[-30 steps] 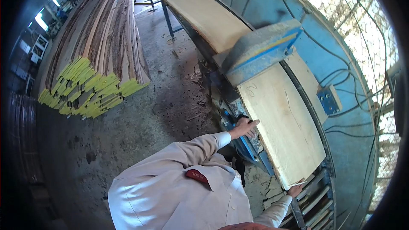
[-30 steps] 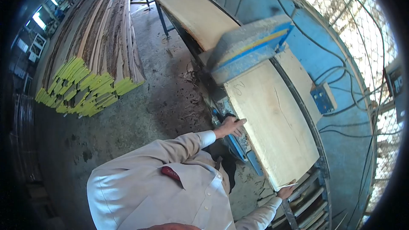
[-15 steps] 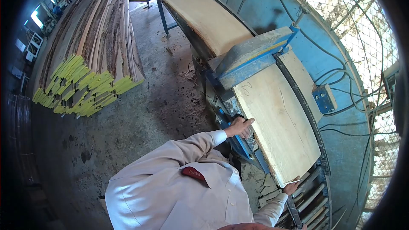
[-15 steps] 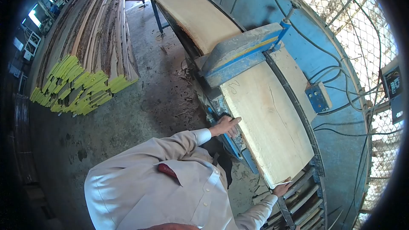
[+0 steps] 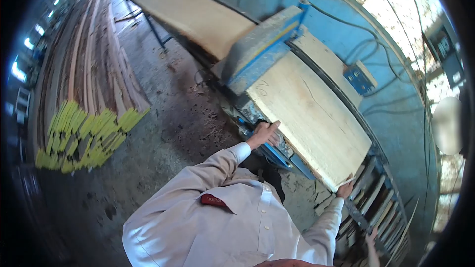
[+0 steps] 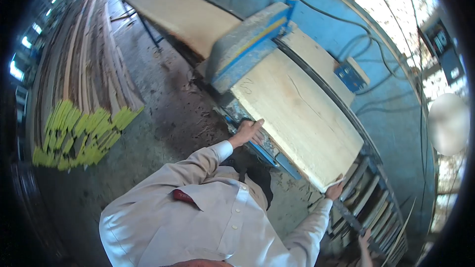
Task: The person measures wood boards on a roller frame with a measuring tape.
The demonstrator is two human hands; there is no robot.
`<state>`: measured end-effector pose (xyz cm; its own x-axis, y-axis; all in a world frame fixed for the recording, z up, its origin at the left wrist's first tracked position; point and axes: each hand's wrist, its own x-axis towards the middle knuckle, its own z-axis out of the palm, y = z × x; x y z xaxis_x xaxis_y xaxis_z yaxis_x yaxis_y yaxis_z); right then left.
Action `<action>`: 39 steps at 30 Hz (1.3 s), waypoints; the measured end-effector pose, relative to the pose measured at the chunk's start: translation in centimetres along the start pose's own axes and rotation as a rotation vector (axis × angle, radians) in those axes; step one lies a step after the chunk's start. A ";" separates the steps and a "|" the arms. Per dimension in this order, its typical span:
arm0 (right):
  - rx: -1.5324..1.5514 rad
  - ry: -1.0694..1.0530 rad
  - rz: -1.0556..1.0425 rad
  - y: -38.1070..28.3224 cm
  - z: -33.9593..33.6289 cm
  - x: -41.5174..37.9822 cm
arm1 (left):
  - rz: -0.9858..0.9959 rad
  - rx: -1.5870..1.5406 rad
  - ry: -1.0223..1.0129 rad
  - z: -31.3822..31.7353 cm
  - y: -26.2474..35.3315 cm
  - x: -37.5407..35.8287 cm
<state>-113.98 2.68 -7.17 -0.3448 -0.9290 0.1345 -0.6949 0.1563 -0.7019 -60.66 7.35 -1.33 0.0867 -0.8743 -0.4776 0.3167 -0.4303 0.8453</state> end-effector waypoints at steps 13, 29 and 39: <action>-0.317 0.031 0.241 -0.9 0.3 -0.1 | 0.013 0.118 -0.004 0.3 -1.6 1.5; -0.176 0.074 0.260 -4.3 -1.3 -1.2 | 0.046 0.103 0.051 1.5 -1.3 0.6; 0.072 0.099 0.045 -1.2 -1.5 -2.1 | 0.105 0.082 0.188 2.1 -1.9 0.4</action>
<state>-113.37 4.89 -5.56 -0.4380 -0.8831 0.1679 -0.6314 0.1693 -0.7568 -63.21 7.30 -2.62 0.2924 -0.8613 -0.4156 0.2192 -0.3627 0.9058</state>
